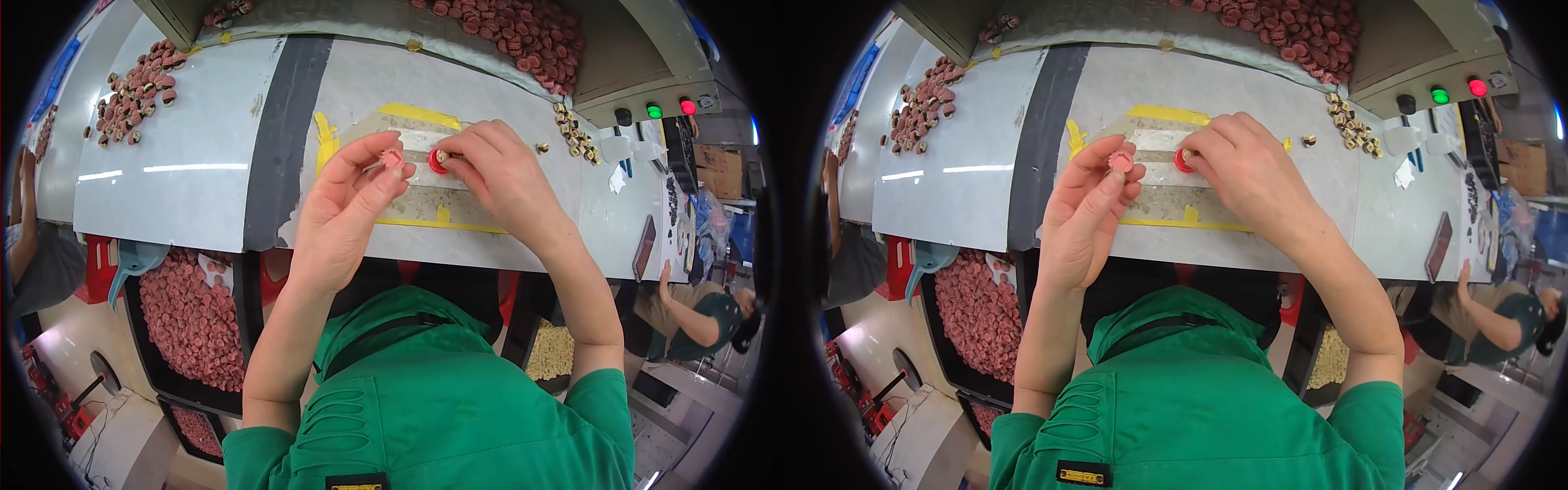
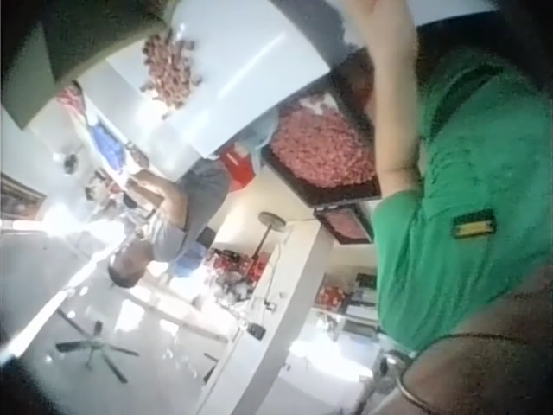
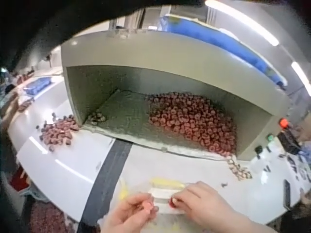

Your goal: The person assembles small toy components by hand, applying glue from a glue bottle to join plastic casings.

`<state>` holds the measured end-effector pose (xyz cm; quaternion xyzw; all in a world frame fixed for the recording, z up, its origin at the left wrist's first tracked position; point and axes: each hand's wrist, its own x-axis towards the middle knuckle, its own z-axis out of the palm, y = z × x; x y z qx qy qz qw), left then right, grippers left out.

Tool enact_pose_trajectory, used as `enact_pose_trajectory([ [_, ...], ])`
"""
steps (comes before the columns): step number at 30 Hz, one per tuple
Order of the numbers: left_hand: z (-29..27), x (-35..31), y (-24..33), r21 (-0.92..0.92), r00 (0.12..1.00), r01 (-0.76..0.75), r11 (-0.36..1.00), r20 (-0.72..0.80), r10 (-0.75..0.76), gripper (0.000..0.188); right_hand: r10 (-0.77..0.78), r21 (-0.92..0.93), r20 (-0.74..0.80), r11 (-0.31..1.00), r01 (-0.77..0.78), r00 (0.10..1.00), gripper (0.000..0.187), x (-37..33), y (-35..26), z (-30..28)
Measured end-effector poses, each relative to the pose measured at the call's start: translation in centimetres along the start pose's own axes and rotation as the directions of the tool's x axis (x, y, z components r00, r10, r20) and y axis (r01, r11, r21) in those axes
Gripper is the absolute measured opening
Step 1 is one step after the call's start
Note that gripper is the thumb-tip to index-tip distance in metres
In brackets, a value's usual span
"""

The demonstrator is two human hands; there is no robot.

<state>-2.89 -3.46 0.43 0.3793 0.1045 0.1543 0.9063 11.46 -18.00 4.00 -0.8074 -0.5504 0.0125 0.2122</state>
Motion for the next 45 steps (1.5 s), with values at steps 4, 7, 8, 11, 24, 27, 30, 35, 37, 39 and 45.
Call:
enact_pose_trajectory([
  [4,-0.2,-0.1,0.3,0.012,0.999,0.046,0.999,-0.022,-0.046,0.037,-0.140,-0.091,-0.027,0.986,0.137,0.990,0.019,0.0,0.0,0.0],
  [7,-0.6,-0.2,-0.1,0.029,1.000,0.011,1.000,0.029,-0.012,0.036,-0.148,-0.144,-0.019,0.979,0.144,0.989,0.020,-0.2,0.0,0.1],
  [8,-0.6,-0.2,-0.2,0.059,0.999,-0.004,0.998,0.045,0.002,0.034,-0.144,-0.177,-0.032,0.975,0.136,0.989,0.020,-0.2,0.0,0.2],
  [11,-0.2,-0.2,0.0,0.058,0.999,-0.012,0.998,0.041,0.010,0.033,-0.158,-0.143,-0.041,0.978,0.150,0.987,0.020,-0.2,0.0,0.4],
  [24,-0.1,-0.2,0.8,-0.041,0.995,0.087,0.995,0.056,-0.085,0.033,-0.127,-0.172,-0.019,0.977,0.122,0.992,0.020,-0.6,-0.4,0.4],
  [27,-0.4,0.0,0.4,-0.099,0.991,0.127,0.987,0.048,-0.123,0.033,-0.106,-0.115,-0.046,0.988,0.100,0.993,0.018,-0.3,-0.1,0.9],
  [30,-0.3,-0.2,0.1,-0.088,0.991,0.135,0.987,0.017,-0.134,0.032,-0.006,0.043,-0.046,0.999,0.008,0.999,0.017,-0.5,-0.3,0.7],
  [35,0.0,-0.2,0.1,-0.055,0.992,0.122,0.991,0.015,-0.122,0.032,0.389,0.851,0.025,0.475,-0.224,0.921,0.017,-1.4,-2.8,0.6],
  [37,0.0,-0.2,0.1,-0.030,0.991,0.131,0.991,0.030,-0.130,0.032,0.380,0.871,-0.005,0.456,-0.183,0.925,0.017,-1.3,-3.9,0.9],
  [39,0.1,-0.3,0.0,-0.013,0.992,0.128,0.992,0.009,-0.128,0.032,0.371,0.888,-0.033,0.437,-0.143,0.928,0.016,-1.1,-4.2,1.2],
  [45,0.4,-0.5,-0.8,0.002,1.000,-0.007,1.000,-0.018,0.007,0.025,0.234,0.656,-0.155,0.750,-0.077,0.960,0.017,-0.9,-4.9,1.4],
])
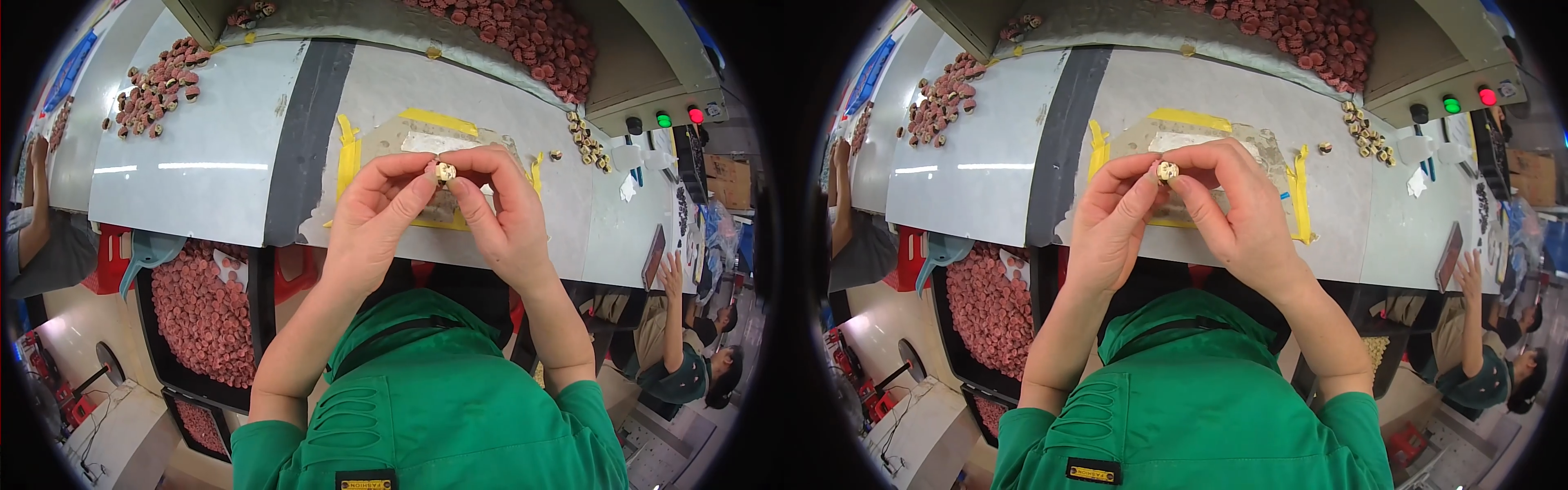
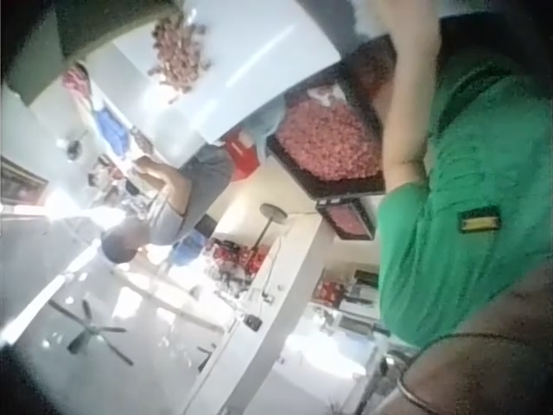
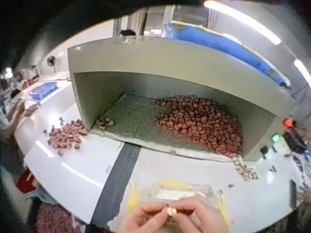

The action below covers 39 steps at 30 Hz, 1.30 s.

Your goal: The person assembles small toy components by hand, applying glue from a glue bottle to join plastic casings.

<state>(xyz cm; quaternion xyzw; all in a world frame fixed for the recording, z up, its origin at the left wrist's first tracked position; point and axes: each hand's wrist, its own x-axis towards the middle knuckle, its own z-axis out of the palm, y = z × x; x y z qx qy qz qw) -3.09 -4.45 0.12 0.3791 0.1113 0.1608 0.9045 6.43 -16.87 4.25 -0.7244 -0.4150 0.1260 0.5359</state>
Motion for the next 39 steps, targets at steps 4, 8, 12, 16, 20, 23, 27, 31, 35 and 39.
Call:
enact_pose_trajectory([
  [4,0.4,-0.4,-1.6,0.292,0.922,-0.381,0.877,0.049,0.385,0.020,0.026,-0.013,-0.049,1.000,-0.027,0.998,0.018,-0.9,0.0,0.7],
  [8,0.2,-0.2,-0.7,0.215,0.974,-0.226,0.950,0.075,0.214,0.026,-0.120,-0.195,-0.032,0.975,0.111,0.992,0.024,-0.9,0.4,-0.3],
  [12,0.4,-0.2,0.1,0.162,0.990,-0.076,0.984,0.128,0.056,0.048,-0.119,-0.166,0.071,0.978,0.129,0.990,0.028,-0.1,0.5,-1.4],
  [16,0.6,-0.3,0.8,0.131,0.991,0.006,0.991,0.129,-0.023,0.062,-0.158,-0.125,0.179,0.975,0.182,0.971,0.027,0.1,0.8,-2.3],
  [20,1.0,0.0,2.0,0.253,0.969,0.125,0.959,0.177,-0.173,0.065,-0.207,-0.168,0.238,0.954,0.250,0.949,0.025,0.4,0.8,-3.3],
  [23,2.2,0.3,1.8,0.443,0.928,0.124,0.888,0.265,-0.262,0.064,-0.244,-0.263,0.285,0.910,0.320,0.927,0.027,0.0,0.1,-3.8],
  [27,2.4,0.4,1.2,0.369,0.903,0.213,0.905,0.280,-0.326,0.061,-0.220,-0.306,0.295,0.900,0.310,0.930,0.025,-0.7,-0.8,-4.7],
  [31,2.5,-0.3,0.2,0.179,0.913,0.303,0.936,0.227,-0.339,0.057,-0.065,-0.095,0.249,0.991,0.091,0.966,0.026,-2.1,-0.2,-4.7],
  [35,2.9,-1.0,-0.4,0.107,0.924,0.289,0.951,0.230,-0.306,0.053,0.053,0.108,0.196,0.991,-0.075,0.979,0.024,-3.6,1.0,-4.4],
  [39,2.4,-1.1,-1.2,0.168,0.939,0.192,0.967,0.254,-0.231,0.051,0.070,0.147,0.169,0.984,-0.096,0.983,0.022,-3.8,0.7,-4.0],
])
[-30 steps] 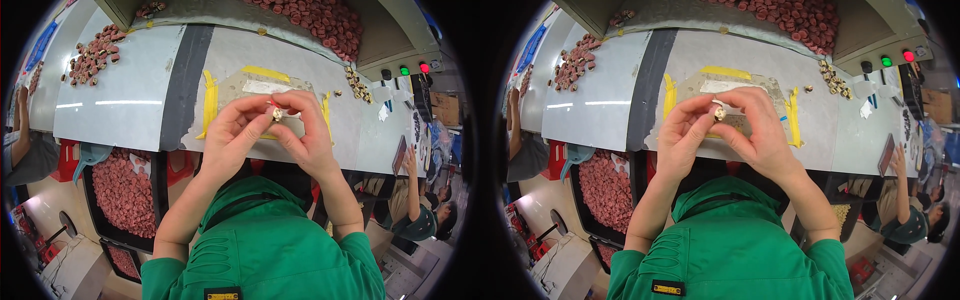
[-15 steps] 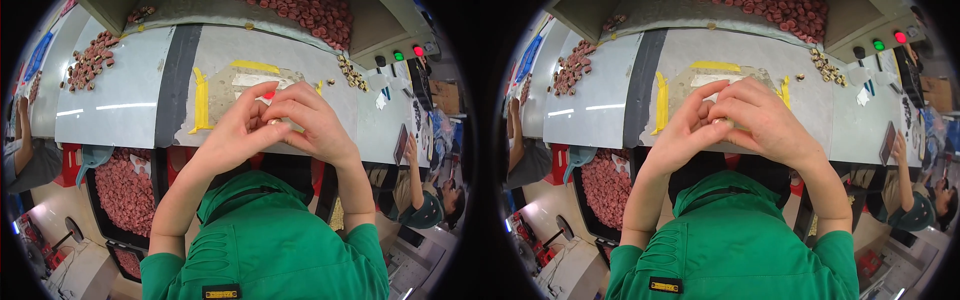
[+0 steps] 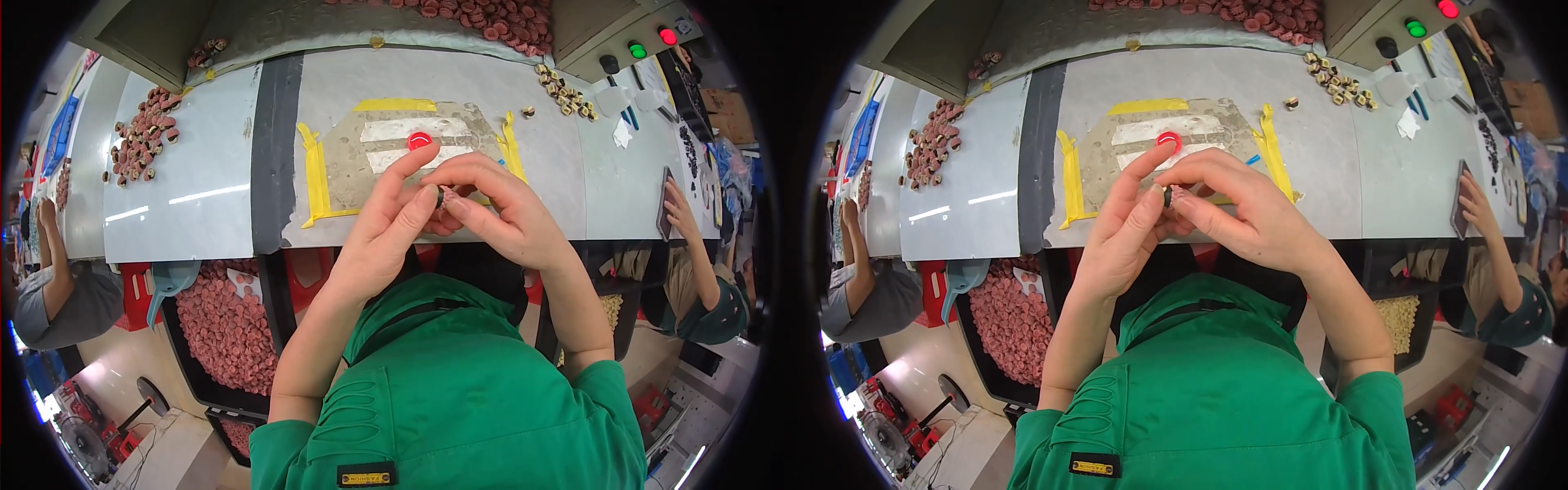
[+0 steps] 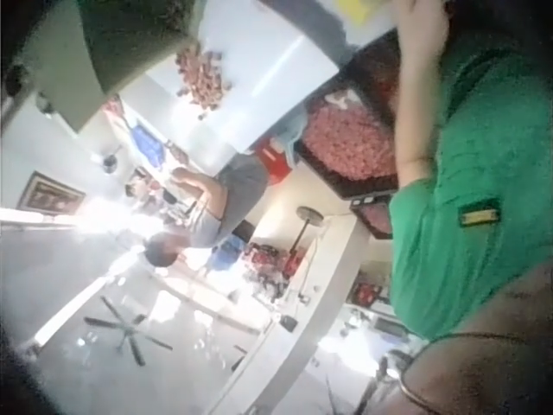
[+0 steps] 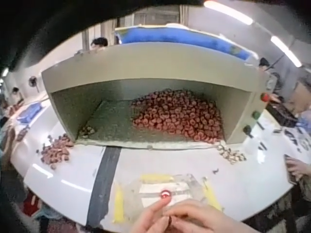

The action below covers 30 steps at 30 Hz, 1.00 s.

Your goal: The person assembles small toy components by hand, applying glue from a glue bottle to join plastic casings.

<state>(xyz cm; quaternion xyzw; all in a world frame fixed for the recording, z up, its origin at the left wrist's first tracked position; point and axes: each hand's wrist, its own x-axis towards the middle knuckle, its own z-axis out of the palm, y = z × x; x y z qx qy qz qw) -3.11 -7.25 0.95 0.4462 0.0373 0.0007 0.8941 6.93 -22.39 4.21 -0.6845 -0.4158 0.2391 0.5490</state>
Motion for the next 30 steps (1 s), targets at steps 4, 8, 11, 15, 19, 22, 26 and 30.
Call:
enact_pose_trajectory([
  [4,0.0,-0.1,0.1,-0.004,0.999,0.040,0.999,0.018,-0.039,0.051,0.032,0.085,0.020,0.996,-0.034,0.999,0.021,-0.3,0.2,-0.1],
  [8,-0.3,0.1,-0.1,-0.004,0.998,0.049,0.999,0.028,-0.049,0.050,0.069,0.163,-0.006,0.984,-0.067,0.998,0.020,-0.4,0.4,0.4],
  [11,-0.5,0.1,0.1,-0.014,0.996,0.071,0.997,0.052,-0.070,0.048,0.120,0.244,0.004,0.963,-0.117,0.993,0.019,-0.6,0.6,0.6],
  [15,-0.2,0.5,0.8,0.015,0.994,0.075,0.997,0.081,-0.075,0.047,0.057,0.164,-0.016,0.985,-0.053,0.998,0.020,-0.4,0.9,0.0],
  [19,-1.8,0.3,3.5,0.459,0.995,-0.074,0.885,-0.029,0.097,0.046,-0.062,-0.137,-0.065,0.989,0.053,0.996,0.024,0.1,0.6,-1.9],
  [22,-6.6,1.5,8.3,0.981,0.900,0.069,0.181,-0.140,0.413,0.025,-0.137,-0.462,-0.315,0.887,-0.026,0.939,0.021,0.3,2.5,-5.9],
  [26,-15.1,1.4,13.6,0.885,0.863,0.190,-0.425,0.056,0.502,0.027,-0.182,-0.620,-0.383,0.777,-0.106,0.905,0.020,0.5,4.6,-9.2],
  [30,-15.1,4.4,13.8,0.817,0.776,0.131,-0.561,0.268,0.571,0.030,-0.124,-0.646,-0.370,0.747,-0.159,0.921,0.020,0.5,4.8,-9.7],
])
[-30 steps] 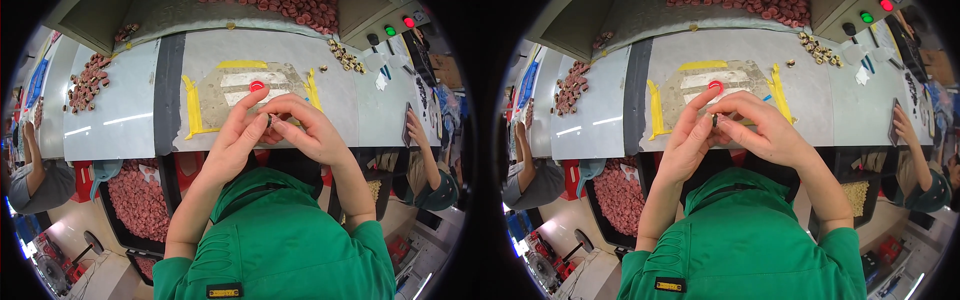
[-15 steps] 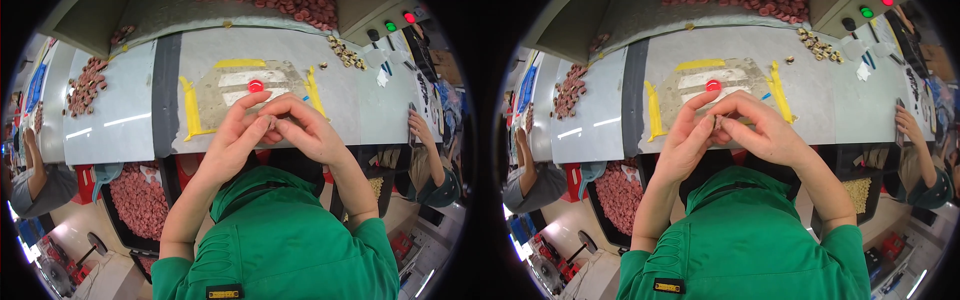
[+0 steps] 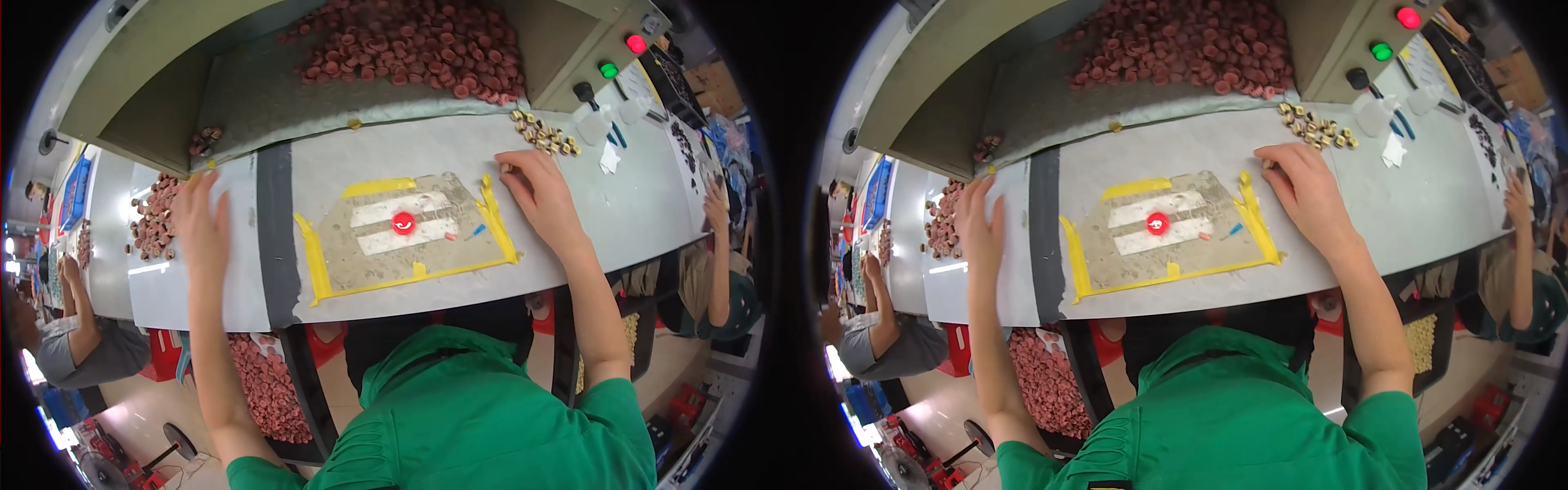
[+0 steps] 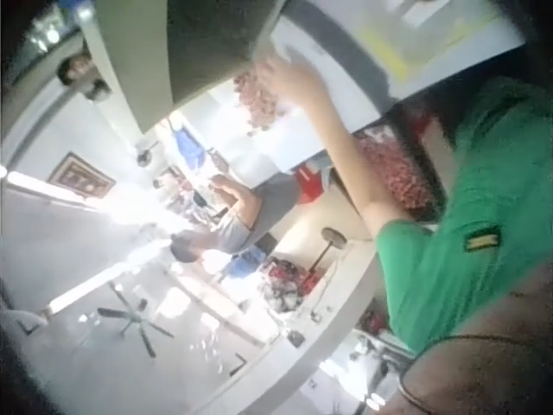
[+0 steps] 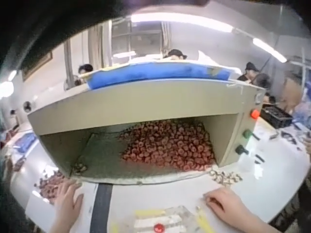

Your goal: The person assembles small toy components by hand, applying glue from a glue bottle to join plastic casings.

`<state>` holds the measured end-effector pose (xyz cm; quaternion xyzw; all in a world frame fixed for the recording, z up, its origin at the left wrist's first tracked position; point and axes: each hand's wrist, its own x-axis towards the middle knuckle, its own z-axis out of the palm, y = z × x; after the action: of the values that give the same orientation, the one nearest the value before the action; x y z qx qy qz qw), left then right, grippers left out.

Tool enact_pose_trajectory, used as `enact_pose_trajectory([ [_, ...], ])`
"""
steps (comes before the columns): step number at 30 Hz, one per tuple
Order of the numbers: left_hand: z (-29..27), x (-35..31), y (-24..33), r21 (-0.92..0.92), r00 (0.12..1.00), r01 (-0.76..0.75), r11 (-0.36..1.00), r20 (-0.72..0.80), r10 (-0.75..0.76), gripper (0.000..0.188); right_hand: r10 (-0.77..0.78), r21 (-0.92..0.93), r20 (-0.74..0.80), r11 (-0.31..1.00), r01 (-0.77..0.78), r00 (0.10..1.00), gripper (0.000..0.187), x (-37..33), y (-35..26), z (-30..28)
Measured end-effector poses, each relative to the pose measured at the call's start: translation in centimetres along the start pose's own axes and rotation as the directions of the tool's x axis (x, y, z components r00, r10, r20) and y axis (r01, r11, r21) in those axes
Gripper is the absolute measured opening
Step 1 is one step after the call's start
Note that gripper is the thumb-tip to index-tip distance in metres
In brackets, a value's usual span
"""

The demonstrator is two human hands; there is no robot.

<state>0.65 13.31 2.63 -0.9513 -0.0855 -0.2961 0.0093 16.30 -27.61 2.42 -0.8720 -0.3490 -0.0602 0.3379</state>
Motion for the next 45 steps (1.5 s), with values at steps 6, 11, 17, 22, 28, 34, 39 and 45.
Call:
enact_pose_trajectory([
  [6,5.9,9.2,11.4,-0.428,0.977,0.040,0.903,0.204,0.054,0.029,0.179,0.152,0.109,0.969,-0.194,0.978,0.013,-0.3,-1.5,-0.8],
  [11,12.0,13.1,14.0,-0.266,0.993,0.113,0.957,0.063,-0.100,0.027,0.117,0.066,0.050,0.991,-0.120,0.992,0.013,1.5,-0.6,0.3],
  [17,8.7,10.8,11.4,-0.523,0.996,0.078,0.849,0.084,-0.039,0.025,0.032,0.110,0.086,0.993,-0.041,0.996,0.020,0.9,0.4,-1.2],
  [22,2.7,5.1,10.1,-0.820,0.821,0.562,0.108,0.537,-0.195,0.025,0.002,0.024,0.233,1.000,-0.008,0.973,0.019,0.8,-0.2,-1.7],
  [28,-2.0,-2.5,11.0,-0.707,0.705,0.532,-0.466,0.674,-0.218,0.027,0.042,-0.096,0.307,0.995,-0.013,0.951,0.016,1.3,-0.4,-1.3],
  [34,-3.1,-5.9,13.8,-0.590,0.737,0.405,-0.699,0.663,-0.133,0.038,0.051,0.044,0.367,0.996,-0.072,0.929,0.016,1.8,-5.1,0.8],
  [39,-1.8,-5.9,15.5,-0.497,0.741,0.359,-0.790,0.667,-0.083,0.036,-0.270,0.098,0.311,0.963,0.252,0.911,0.016,1.8,-9.3,4.7],
  [45,-1.1,-6.4,16.1,-0.458,0.724,0.369,-0.809,0.687,-0.059,0.031,-0.340,-0.050,0.318,0.926,0.374,0.885,0.018,2.3,-9.3,5.3],
])
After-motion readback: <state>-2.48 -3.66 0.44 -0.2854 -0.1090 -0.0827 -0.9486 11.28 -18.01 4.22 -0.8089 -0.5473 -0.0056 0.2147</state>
